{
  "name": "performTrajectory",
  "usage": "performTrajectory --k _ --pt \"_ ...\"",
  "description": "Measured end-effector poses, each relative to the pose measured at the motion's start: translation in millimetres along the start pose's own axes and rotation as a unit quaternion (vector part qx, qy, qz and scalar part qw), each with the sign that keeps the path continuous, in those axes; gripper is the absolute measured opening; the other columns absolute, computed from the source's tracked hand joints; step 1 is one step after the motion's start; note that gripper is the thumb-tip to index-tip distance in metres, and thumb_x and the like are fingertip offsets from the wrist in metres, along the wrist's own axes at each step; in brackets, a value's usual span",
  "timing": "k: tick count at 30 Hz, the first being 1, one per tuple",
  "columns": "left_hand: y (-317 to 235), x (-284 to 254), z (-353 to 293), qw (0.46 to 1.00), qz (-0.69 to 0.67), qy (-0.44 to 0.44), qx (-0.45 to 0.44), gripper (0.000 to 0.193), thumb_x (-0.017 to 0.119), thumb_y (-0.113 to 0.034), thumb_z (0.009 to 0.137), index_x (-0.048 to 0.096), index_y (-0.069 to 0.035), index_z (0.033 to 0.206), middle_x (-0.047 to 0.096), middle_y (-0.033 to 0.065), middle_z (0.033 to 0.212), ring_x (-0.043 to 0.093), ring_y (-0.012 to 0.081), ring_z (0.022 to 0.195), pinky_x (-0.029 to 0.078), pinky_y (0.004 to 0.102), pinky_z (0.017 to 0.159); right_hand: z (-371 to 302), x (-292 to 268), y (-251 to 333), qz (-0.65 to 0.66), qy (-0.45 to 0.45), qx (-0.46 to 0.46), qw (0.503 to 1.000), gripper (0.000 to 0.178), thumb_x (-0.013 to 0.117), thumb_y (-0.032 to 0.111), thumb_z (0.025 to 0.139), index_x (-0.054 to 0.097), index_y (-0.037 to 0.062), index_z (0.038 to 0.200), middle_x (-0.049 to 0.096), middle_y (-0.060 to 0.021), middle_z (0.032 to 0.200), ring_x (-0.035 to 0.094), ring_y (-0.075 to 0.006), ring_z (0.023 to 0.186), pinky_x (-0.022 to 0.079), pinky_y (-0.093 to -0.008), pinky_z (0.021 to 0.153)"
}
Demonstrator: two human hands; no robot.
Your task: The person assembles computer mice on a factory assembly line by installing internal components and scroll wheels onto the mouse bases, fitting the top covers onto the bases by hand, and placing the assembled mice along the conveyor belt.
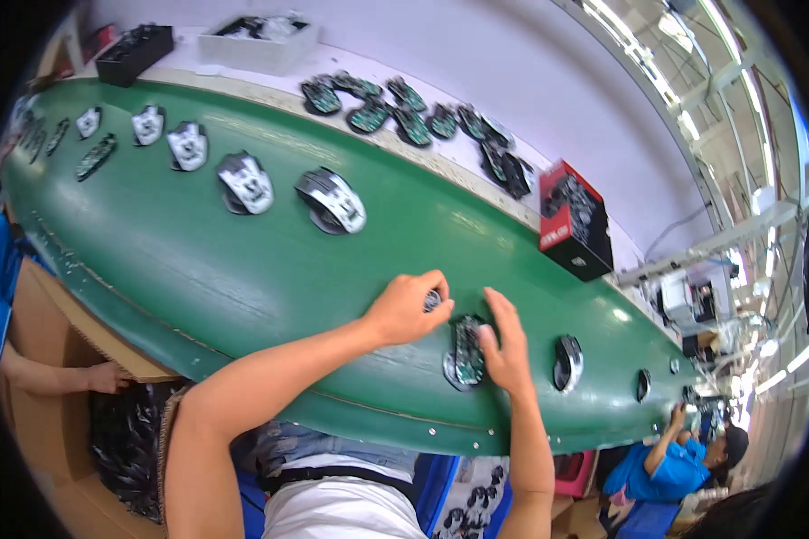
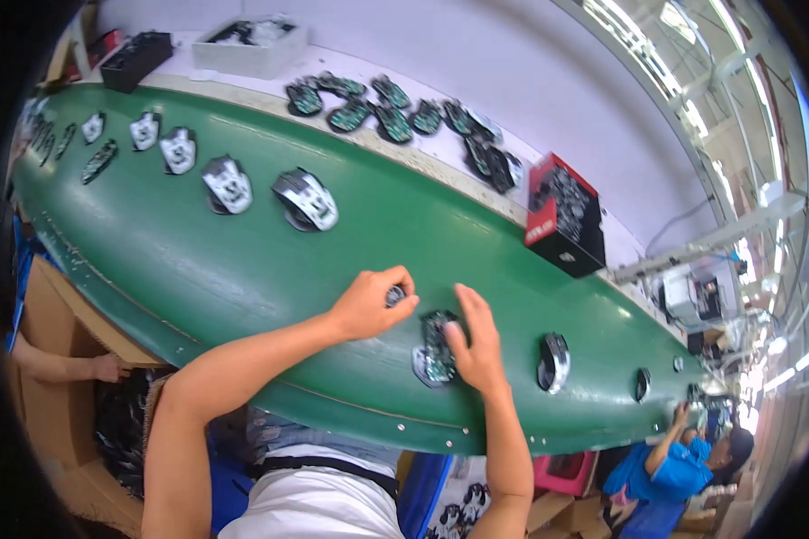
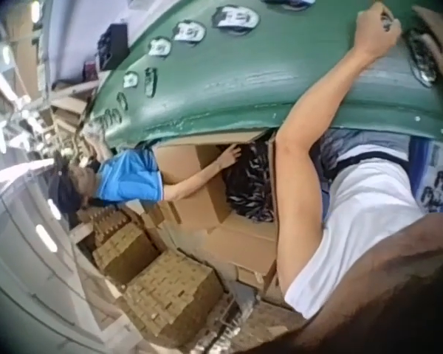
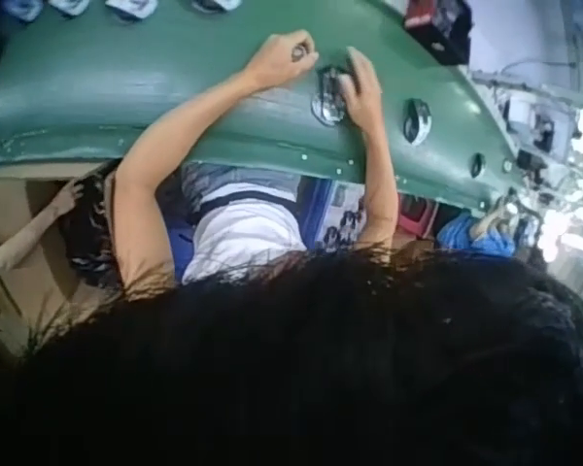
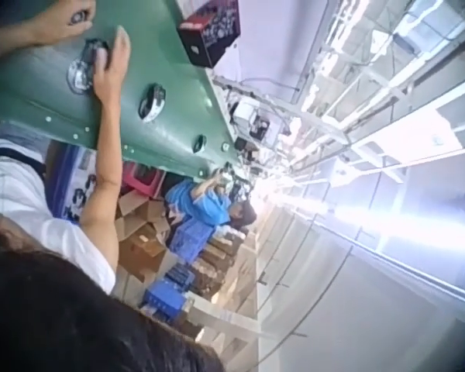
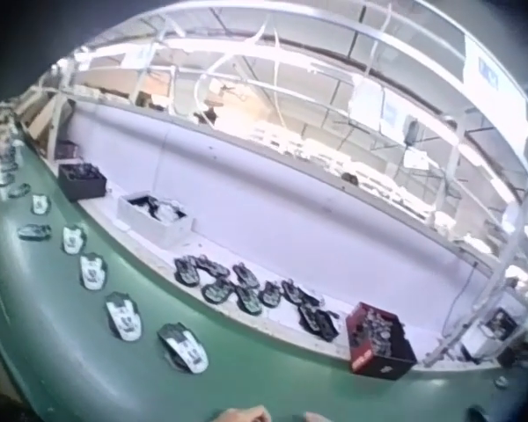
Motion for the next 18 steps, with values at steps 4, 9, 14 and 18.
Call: performTrajectory --k 4,9,14,18 --pt "4 -14 -2 0.999 -0.022 -0.034 -0.035 0.020 0.068 -0.019 0.085 0.060 0.000 0.085 0.063 0.0144 0.071 0.063 0.0254 0.063 0.049 0.0360 0.062 81 6 51 0.058 0.008 -0.044 0.997 0.033 0.057 0.012 0.090 0.061 0.0029 0.122 0.063 -0.0139 0.119 0.061 -0.0254 0.109 0.048 -0.0362 0.090" --pt "1 -20 4 0.989 0.139 -0.001 0.043 0.021 0.067 -0.017 0.083 0.059 0.002 0.089 0.063 0.0181 0.071 0.065 0.0325 0.067 0.049 0.0407 0.061 187 108 106 -0.054 0.178 -0.110 0.976 0.055 0.067 0.034 0.085 0.054 0.0095 0.132 0.057 -0.0184 0.130 0.057 -0.0342 0.117 0.049 -0.0424 0.095" --pt "-12 -1 1 0.983 0.110 0.044 0.139 0.023 0.066 -0.018 0.083 0.059 0.001 0.094 0.065 0.0238 0.094 0.064 0.0361 0.086 0.050 0.0448 0.072 205 184 116 -0.217 0.301 -0.032 0.928 0.059 0.064 0.031 0.083 0.050 0.0294 0.140 0.054 -0.0219 0.128 0.057 -0.0387 0.114 0.048 -0.0443 0.097" --pt "-2 9 -1 0.984 0.149 0.084 0.052 0.018 0.065 -0.017 0.082 0.060 -0.002 0.091 0.065 0.0217 0.079 0.065 0.0398 0.076 0.051 0.0468 0.068 190 119 89 -0.061 0.214 -0.082 0.971 0.050 0.063 0.029 0.083 0.059 0.0226 0.132 0.061 -0.0207 0.110 0.058 -0.0394 0.105 0.048 -0.0447 0.092"
Point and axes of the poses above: each hand's wrist, its own z-axis towards the middle knuckle, its own x-axis out of the palm, y = z × x, the point moved 7 cm from there along z, towards the middle knuckle
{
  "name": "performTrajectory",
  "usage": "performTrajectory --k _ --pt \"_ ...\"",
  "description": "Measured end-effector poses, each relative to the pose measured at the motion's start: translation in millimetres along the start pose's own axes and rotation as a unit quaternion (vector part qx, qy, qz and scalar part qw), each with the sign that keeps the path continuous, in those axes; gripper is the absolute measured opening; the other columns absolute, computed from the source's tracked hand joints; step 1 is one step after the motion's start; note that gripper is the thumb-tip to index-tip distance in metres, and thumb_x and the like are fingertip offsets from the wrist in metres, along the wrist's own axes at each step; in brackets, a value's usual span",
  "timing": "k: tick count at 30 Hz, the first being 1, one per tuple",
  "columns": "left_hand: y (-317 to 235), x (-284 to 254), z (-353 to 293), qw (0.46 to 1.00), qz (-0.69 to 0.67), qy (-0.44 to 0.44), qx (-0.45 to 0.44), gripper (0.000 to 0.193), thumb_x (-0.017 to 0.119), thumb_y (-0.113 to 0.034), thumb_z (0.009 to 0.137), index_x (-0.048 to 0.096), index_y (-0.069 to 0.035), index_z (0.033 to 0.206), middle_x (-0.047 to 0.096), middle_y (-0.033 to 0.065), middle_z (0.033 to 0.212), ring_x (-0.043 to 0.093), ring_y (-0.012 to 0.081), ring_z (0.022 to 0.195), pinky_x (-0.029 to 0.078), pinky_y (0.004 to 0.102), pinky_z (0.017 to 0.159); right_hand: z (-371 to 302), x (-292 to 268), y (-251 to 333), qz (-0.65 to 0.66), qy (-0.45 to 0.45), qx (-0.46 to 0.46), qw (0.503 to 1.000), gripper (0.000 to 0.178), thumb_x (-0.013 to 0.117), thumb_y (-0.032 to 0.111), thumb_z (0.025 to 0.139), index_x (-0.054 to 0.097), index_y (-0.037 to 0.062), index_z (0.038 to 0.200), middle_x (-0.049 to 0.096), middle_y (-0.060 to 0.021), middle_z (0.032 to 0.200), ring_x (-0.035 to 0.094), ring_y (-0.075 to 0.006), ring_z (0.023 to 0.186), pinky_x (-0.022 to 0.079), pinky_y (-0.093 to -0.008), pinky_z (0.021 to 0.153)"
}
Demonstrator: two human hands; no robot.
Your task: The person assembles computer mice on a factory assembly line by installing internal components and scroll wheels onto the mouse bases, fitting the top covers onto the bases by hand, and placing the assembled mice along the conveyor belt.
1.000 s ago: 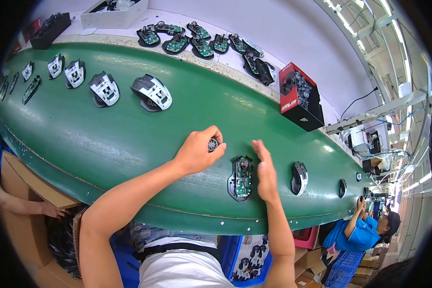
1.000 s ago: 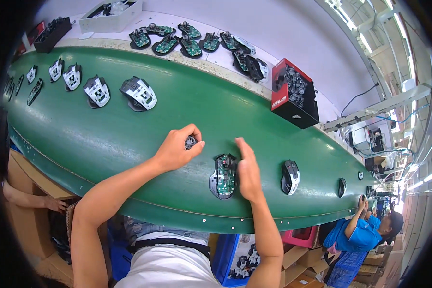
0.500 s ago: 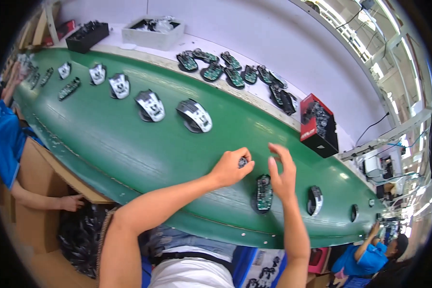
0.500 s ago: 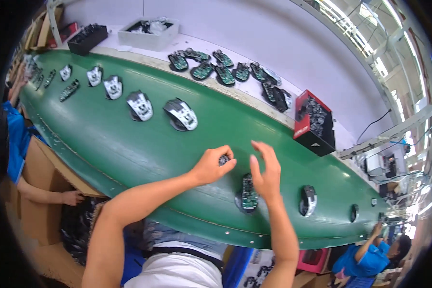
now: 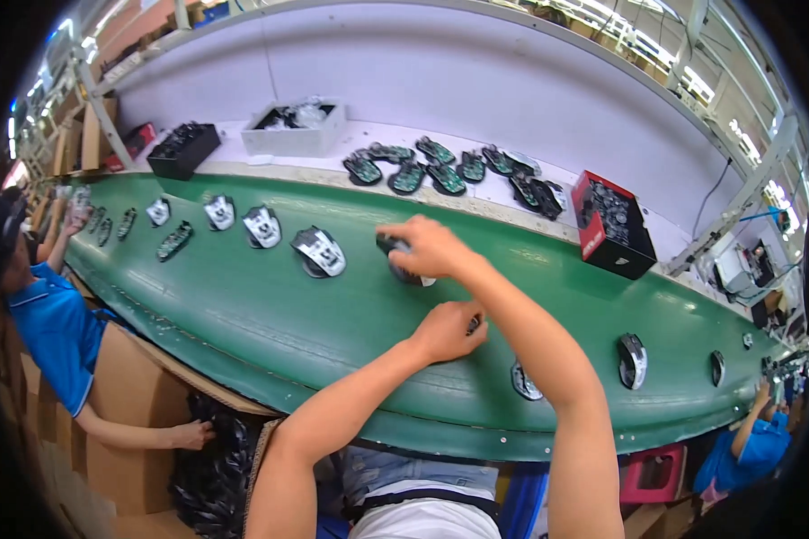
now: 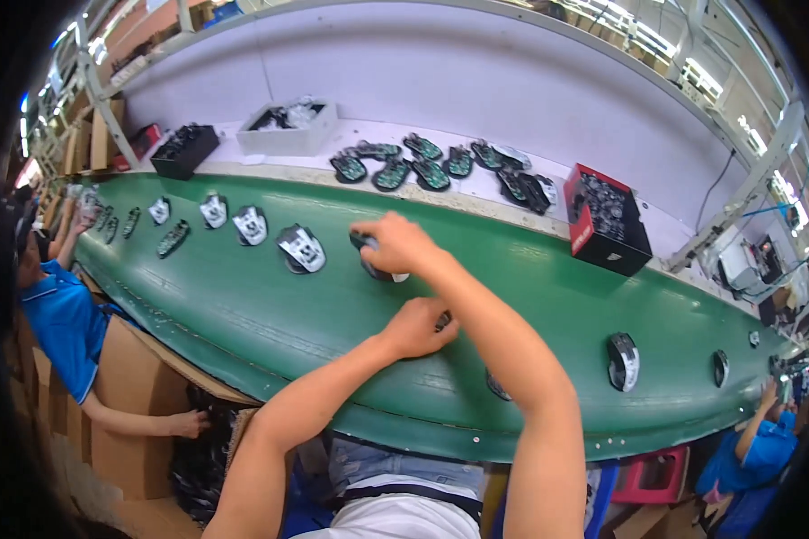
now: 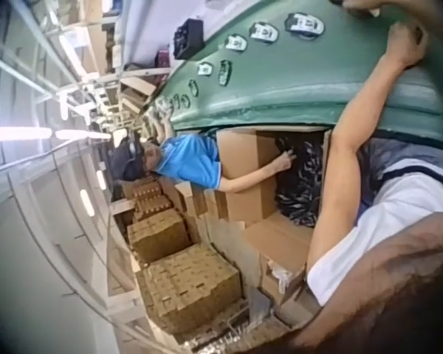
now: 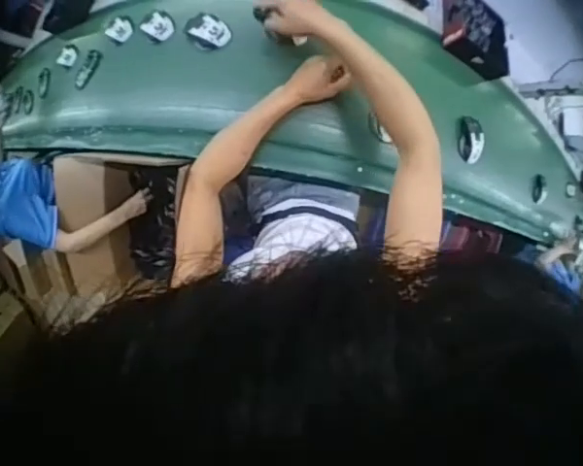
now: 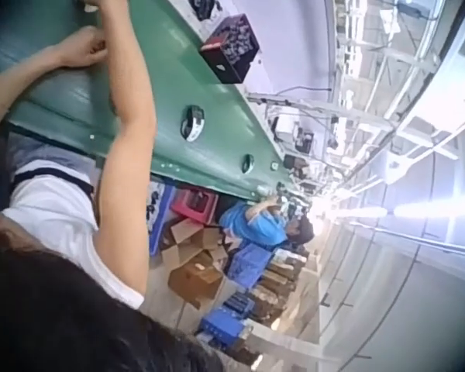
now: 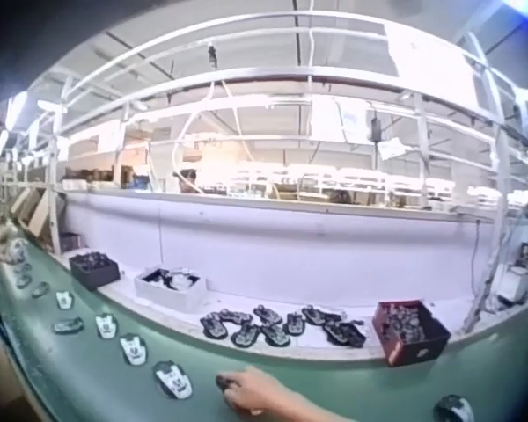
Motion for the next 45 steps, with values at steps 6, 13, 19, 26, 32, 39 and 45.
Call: performTrajectory --k 6,13,19,26,32,39,45 --pt "9 -33 -9 0.997 0.026 -0.068 0.011 0.016 0.066 -0.015 0.080 0.057 -0.003 0.082 0.065 0.0189 0.075 0.065 0.0375 0.070 0.052 0.0456 0.063 -182 -102 10 0.045 -0.201 0.071 0.976 0.047 0.061 0.017 0.086 0.058 0.0057 0.132 0.060 -0.0164 0.115 0.059 -0.0276 0.106 0.045 -0.0350 0.094" --pt "5 -21 -5 0.998 -0.008 -0.058 0.016 0.014 0.066 -0.014 0.079 0.056 -0.004 0.081 0.064 0.0146 0.074 0.064 0.0352 0.068 0.051 0.0433 0.060 -277 -21 -14 -0.036 -0.211 0.285 0.934 0.055 0.070 0.018 0.079 0.059 0.0209 0.133 0.052 -0.0182 0.123 0.062 -0.0325 0.096 0.052 -0.0403 0.084" --pt "1 -16 -10 0.998 -0.005 -0.064 0.015 0.015 0.066 -0.014 0.079 0.055 -0.005 0.081 0.064 0.0138 0.074 0.063 0.0342 0.067 0.050 0.0430 0.059 -262 -19 -16 -0.128 -0.207 0.268 0.932 0.059 0.071 0.019 0.080 0.055 0.0238 0.137 0.048 -0.0216 0.128 0.053 -0.0365 0.099 0.046 -0.0451 0.089" --pt "-7 -16 -10 0.998 -0.008 -0.059 0.027 0.015 0.065 -0.013 0.078 0.054 -0.003 0.078 0.063 0.0146 0.070 0.064 0.0358 0.062 0.052 0.0449 0.056 -250 -17 -32 -0.092 -0.123 0.273 0.950 0.055 0.066 0.016 0.084 0.053 0.0186 0.138 0.045 -0.0196 0.135 0.052 -0.0385 0.107 0.045 -0.0459 0.093" --pt "-5 -17 -9 0.998 -0.009 -0.062 0.021 0.014 0.064 -0.013 0.078 0.054 -0.003 0.078 0.064 0.0146 0.071 0.064 0.0363 0.063 0.053 0.0451 0.056 -238 0 -24 -0.142 -0.184 0.187 0.955 0.050 0.057 0.010 0.088 0.048 0.0022 0.137 0.043 -0.0204 0.142 0.047 -0.0406 0.124 0.039 -0.0469 0.104" --pt "-5 -15 -10 0.997 -0.033 -0.073 0.014 0.014 0.065 -0.013 0.078 0.053 -0.004 0.078 0.062 0.0120 0.071 0.061 0.0335 0.060 0.049 0.0421 0.053 -243 -3 -28 -0.101 -0.213 0.204 0.950 0.040 0.049 0.011 0.095 0.053 0.0009 0.134 0.051 -0.0219 0.135 0.051 -0.0396 0.121 0.041 -0.0456 0.101" --pt "1 -9 -7 0.996 -0.048 -0.074 0.009 0.014 0.064 -0.012 0.078 0.053 -0.004 0.078 0.062 0.0119 0.070 0.061 0.0335 0.059 0.049 0.0426 0.052 -244 -2 -28 -0.104 -0.194 0.233 0.947 0.040 0.047 0.012 0.096 0.051 -0.0019 0.134 0.049 -0.0238 0.135 0.049 -0.0402 0.122 0.039 -0.0466 0.102"
Point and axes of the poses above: each hand's wrist, its own z-axis towards the middle knuckle, its own x-axis out of the palm, y = z × x, the point moved 7 cm from there along z, towards the middle knuckle
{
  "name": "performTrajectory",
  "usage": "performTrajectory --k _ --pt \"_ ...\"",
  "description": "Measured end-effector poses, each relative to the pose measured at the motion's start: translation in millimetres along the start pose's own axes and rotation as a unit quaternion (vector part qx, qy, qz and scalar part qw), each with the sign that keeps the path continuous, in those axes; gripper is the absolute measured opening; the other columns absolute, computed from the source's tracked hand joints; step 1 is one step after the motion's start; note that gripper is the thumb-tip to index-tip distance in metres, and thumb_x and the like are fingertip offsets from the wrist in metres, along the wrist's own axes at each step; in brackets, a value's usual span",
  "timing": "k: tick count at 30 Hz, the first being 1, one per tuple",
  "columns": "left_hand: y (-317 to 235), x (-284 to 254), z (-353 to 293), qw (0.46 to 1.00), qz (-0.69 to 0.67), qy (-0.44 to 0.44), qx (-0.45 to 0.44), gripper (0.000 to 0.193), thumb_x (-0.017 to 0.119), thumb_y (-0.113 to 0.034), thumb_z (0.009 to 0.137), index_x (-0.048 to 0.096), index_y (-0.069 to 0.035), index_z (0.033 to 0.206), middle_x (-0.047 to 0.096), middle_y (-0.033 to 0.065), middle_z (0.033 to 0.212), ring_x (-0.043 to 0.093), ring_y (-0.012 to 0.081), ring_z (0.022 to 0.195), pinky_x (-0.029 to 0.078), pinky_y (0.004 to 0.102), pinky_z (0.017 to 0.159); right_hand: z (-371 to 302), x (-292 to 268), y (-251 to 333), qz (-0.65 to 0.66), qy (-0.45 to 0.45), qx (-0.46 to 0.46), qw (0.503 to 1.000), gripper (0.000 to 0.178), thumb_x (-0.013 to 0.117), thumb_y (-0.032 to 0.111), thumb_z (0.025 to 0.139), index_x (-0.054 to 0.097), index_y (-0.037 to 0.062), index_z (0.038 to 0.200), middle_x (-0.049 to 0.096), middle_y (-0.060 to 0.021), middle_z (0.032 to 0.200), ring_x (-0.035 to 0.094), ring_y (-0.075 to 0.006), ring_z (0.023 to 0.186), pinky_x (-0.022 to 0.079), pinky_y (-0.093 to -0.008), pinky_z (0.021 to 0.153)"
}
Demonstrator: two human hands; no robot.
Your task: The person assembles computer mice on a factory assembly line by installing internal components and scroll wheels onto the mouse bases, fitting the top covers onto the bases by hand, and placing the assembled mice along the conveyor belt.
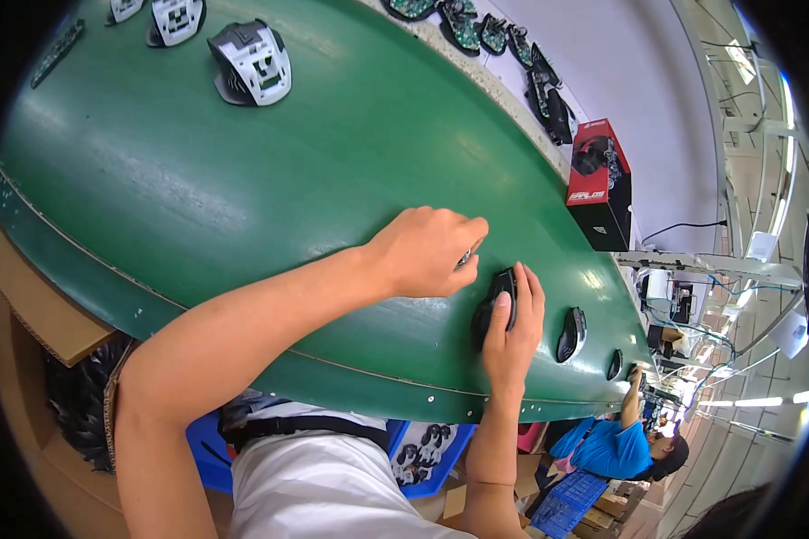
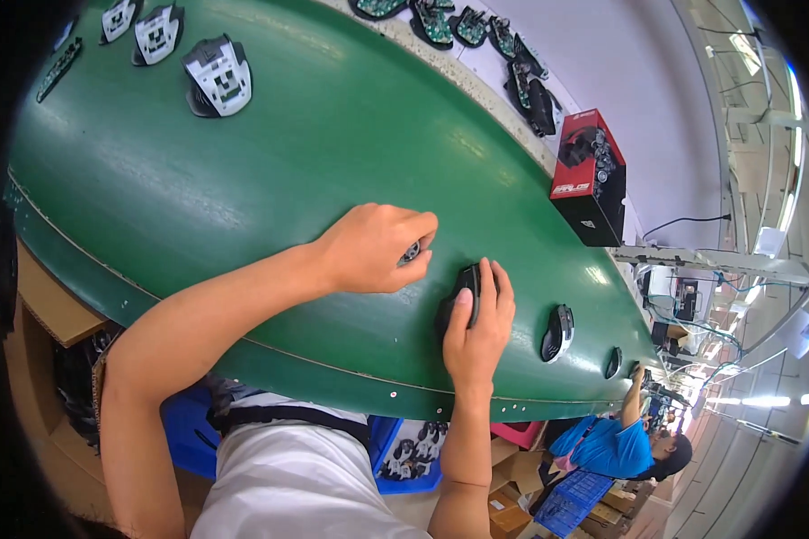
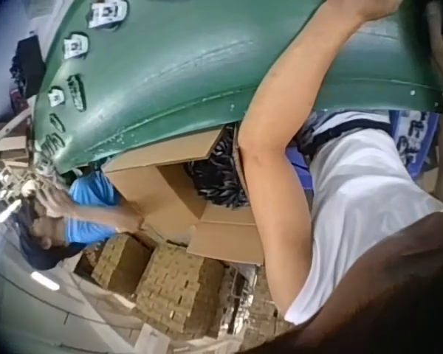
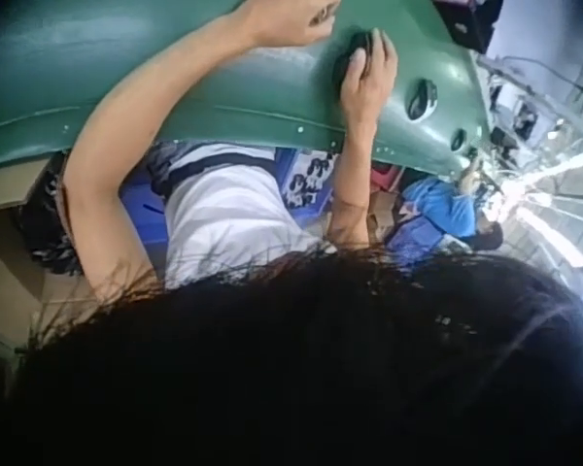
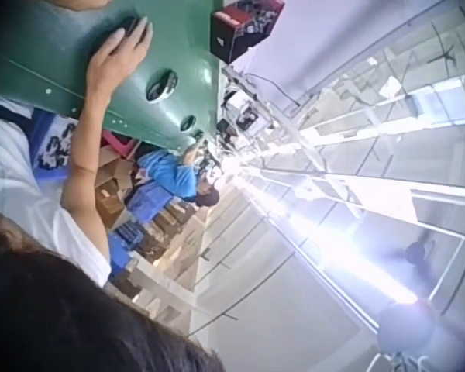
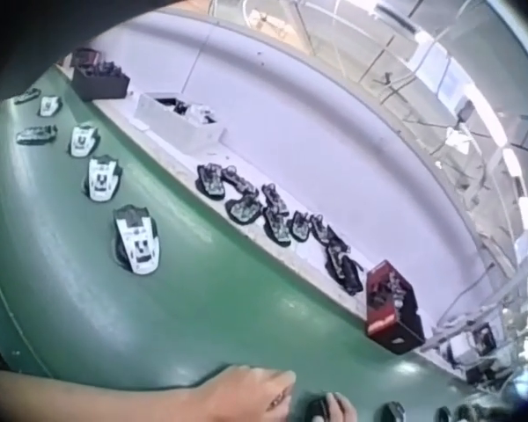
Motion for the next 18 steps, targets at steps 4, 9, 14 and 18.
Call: performTrajectory --k 4,9,14,18 --pt "2 7 -1 1.000 0.011 0.016 -0.005 0.013 0.064 -0.012 0.078 0.053 -0.004 0.078 0.062 0.0121 0.070 0.061 0.0331 0.059 0.049 0.0420 0.052 -6 6 -6 -0.035 -0.015 0.000 0.999 0.041 0.045 0.014 0.097 0.049 -0.0036 0.134 0.047 -0.0251 0.136 0.047 -0.0412 0.124 0.037 -0.0479 0.103" --pt "2 9 -3 1.000 0.011 0.004 -0.002 0.014 0.064 -0.012 0.078 0.054 -0.003 0.078 0.062 0.0125 0.069 0.061 0.0331 0.059 0.049 0.0419 0.052 -5 9 -7 -0.046 -0.017 0.000 0.999 0.041 0.041 0.016 0.099 0.050 -0.0041 0.133 0.048 -0.0259 0.136 0.048 -0.0424 0.122 0.038 -0.0473 0.102" --pt "1 12 -3 1.000 0.020 -0.007 0.010 0.013 0.064 -0.011 0.077 0.055 -0.003 0.079 0.062 0.0130 0.069 0.061 0.0344 0.060 0.049 0.0429 0.052 -8 14 -10 -0.054 -0.043 -0.016 0.997 0.041 0.039 0.017 0.100 0.051 -0.0051 0.132 0.049 -0.0264 0.135 0.049 -0.0429 0.120 0.039 -0.0477 0.101" --pt "-3 17 0 0.999 0.033 0.013 0.007 0.012 0.064 -0.011 0.077 0.055 -0.003 0.080 0.062 0.0131 0.069 0.061 0.0346 0.060 0.049 0.0438 0.053 -5 12 -11 -0.074 -0.034 -0.015 0.997 0.040 0.042 0.015 0.098 0.052 -0.0047 0.131 0.051 -0.0256 0.132 0.051 -0.0422 0.117 0.040 -0.0467 0.099"
Point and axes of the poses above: each hand's wrist, its own z-axis towards the middle knuckle, its own x-axis out of the palm, y = z × x, the point moved 7 cm from there along z, towards the middle knuckle
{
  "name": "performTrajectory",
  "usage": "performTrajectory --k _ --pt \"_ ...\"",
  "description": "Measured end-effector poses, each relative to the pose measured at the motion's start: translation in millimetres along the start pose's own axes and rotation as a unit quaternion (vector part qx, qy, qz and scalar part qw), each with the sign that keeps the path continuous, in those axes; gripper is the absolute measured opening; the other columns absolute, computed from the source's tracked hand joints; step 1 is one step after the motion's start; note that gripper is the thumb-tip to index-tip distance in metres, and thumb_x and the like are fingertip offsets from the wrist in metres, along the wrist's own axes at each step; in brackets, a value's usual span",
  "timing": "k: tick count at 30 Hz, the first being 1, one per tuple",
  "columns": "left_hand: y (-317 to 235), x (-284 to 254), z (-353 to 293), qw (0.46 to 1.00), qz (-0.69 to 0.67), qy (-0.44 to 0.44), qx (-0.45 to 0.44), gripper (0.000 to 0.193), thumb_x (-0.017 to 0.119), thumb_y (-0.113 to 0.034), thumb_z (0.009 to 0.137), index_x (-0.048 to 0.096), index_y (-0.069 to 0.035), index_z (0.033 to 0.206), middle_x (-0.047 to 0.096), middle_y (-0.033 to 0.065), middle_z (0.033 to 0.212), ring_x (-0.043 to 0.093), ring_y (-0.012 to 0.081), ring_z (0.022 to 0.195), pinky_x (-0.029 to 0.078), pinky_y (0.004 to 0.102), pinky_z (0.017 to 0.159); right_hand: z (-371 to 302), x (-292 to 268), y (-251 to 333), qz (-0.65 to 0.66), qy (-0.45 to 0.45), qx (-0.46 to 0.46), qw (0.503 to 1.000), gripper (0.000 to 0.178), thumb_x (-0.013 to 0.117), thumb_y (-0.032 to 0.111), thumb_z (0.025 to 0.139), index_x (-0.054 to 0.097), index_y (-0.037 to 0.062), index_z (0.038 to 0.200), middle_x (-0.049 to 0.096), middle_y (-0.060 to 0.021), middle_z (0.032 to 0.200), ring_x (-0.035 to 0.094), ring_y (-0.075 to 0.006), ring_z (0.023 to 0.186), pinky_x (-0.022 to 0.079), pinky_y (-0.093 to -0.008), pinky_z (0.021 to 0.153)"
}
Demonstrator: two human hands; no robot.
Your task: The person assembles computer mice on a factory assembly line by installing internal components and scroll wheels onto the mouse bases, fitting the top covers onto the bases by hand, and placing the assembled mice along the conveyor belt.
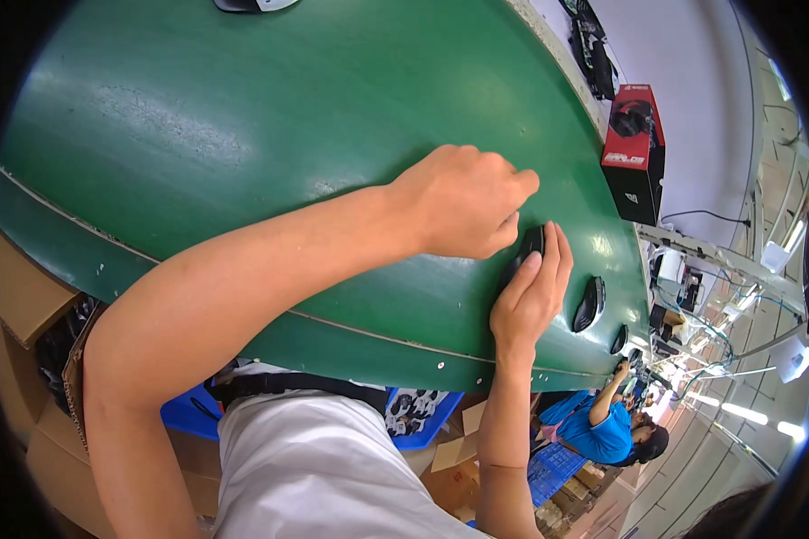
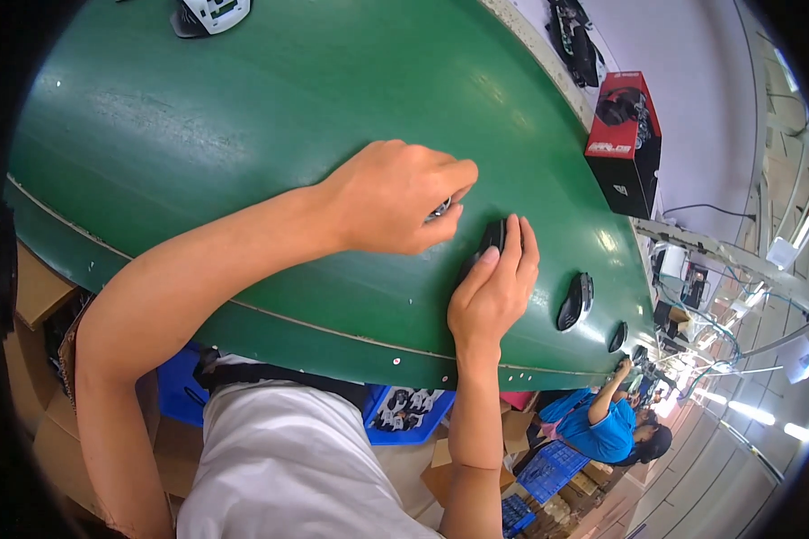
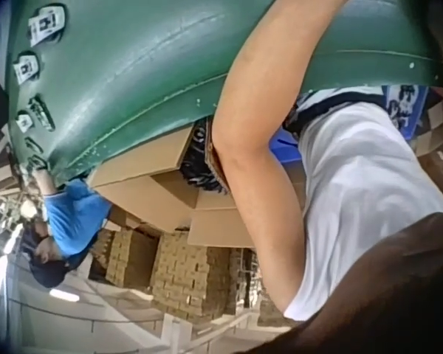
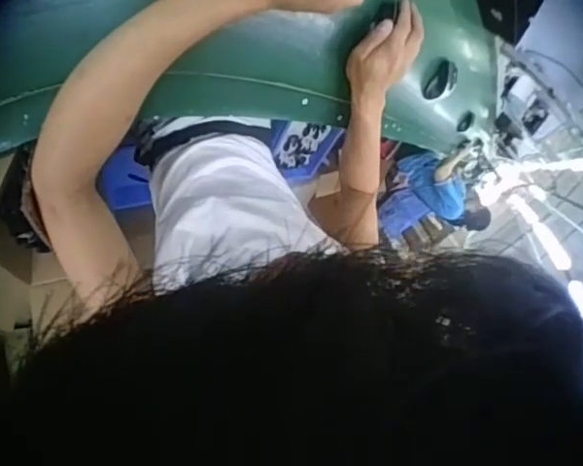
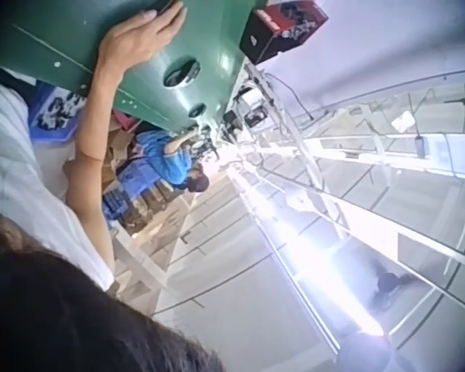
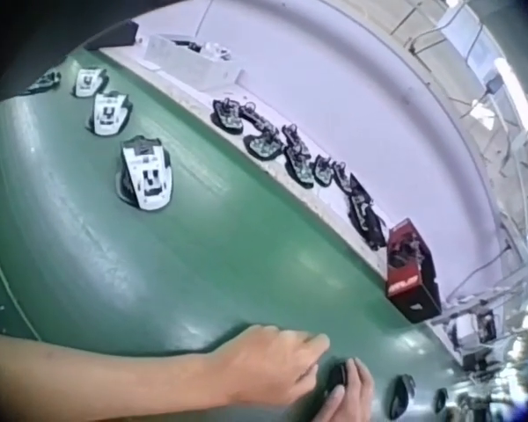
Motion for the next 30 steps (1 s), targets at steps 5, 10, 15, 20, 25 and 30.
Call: performTrajectory --k 5,10,15,20,25,30 --pt "-2 -8 -2 1.000 -0.016 -0.005 0.022 0.016 0.062 -0.015 0.075 0.058 0.000 0.079 0.064 0.0195 0.067 0.065 0.0393 0.062 0.054 0.0473 0.057 8 -7 -5 0.046 0.027 -0.043 0.998 0.041 0.041 0.021 0.101 0.051 -0.0033 0.133 0.048 -0.0231 0.137 0.048 -0.0398 0.124 0.037 -0.0439 0.105" --pt "2 -8 -10 1.000 -0.022 0.009 0.006 0.016 0.062 -0.016 0.076 0.058 -0.001 0.080 0.065 0.0200 0.071 0.065 0.0392 0.065 0.054 0.0480 0.061 25 -10 -33 0.142 0.045 0.008 0.989 0.047 0.031 0.029 0.106 0.052 -0.0021 0.134 0.044 -0.0228 0.144 0.042 -0.0360 0.134 0.030 -0.0411 0.112" --pt "-1 -15 -9 1.000 -0.016 -0.004 0.007 0.017 0.061 -0.016 0.077 0.060 0.000 0.081 0.065 0.0200 0.071 0.065 0.0388 0.065 0.055 0.0473 0.062 49 -18 -16 0.104 0.003 -0.049 0.993 0.044 0.035 0.026 0.105 0.051 -0.0013 0.135 0.043 -0.0227 0.145 0.040 -0.0355 0.136 0.031 -0.0421 0.111" --pt "-1 -13 -11 1.000 -0.018 0.016 0.004 0.018 0.062 -0.017 0.077 0.060 0.000 0.081 0.065 0.0203 0.069 0.066 0.0391 0.065 0.055 0.0472 0.062 42 6 -16 0.153 0.044 -0.029 0.987 0.039 0.040 0.023 0.103 0.055 0.0005 0.131 0.050 -0.0195 0.140 0.047 -0.0330 0.131 0.034 -0.0392 0.109" --pt "4 -12 -16 0.999 -0.029 -0.014 0.009 0.017 0.062 -0.015 0.075 0.060 0.001 0.080 0.064 0.0209 0.067 0.065 0.0395 0.064 0.054 0.0478 0.060 32 -12 -35 0.214 0.023 0.021 0.976 0.031 0.052 0.017 0.095 0.063 -0.0010 0.118 0.057 -0.0188 0.132 0.051 -0.0311 0.126 0.036 -0.0390 0.107" --pt "-2 -5 -11 1.000 -0.008 0.010 0.016 0.012 0.062 -0.011 0.076 0.054 -0.003 0.075 0.061 0.0145 0.066 0.061 0.0359 0.058 0.049 0.0455 0.053 11 -7 -26 0.166 -0.007 0.006 0.986 0.033 0.062 0.005 0.082 0.064 -0.0007 0.115 0.060 -0.0198 0.127 0.059 -0.0325 0.115 0.044 -0.0395 0.101"
Point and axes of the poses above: each hand's wrist, its own z-axis towards the middle knuckle, its own x-axis out of the palm, y = z × x, the point moved 7 cm from there along z, towards the middle knuckle
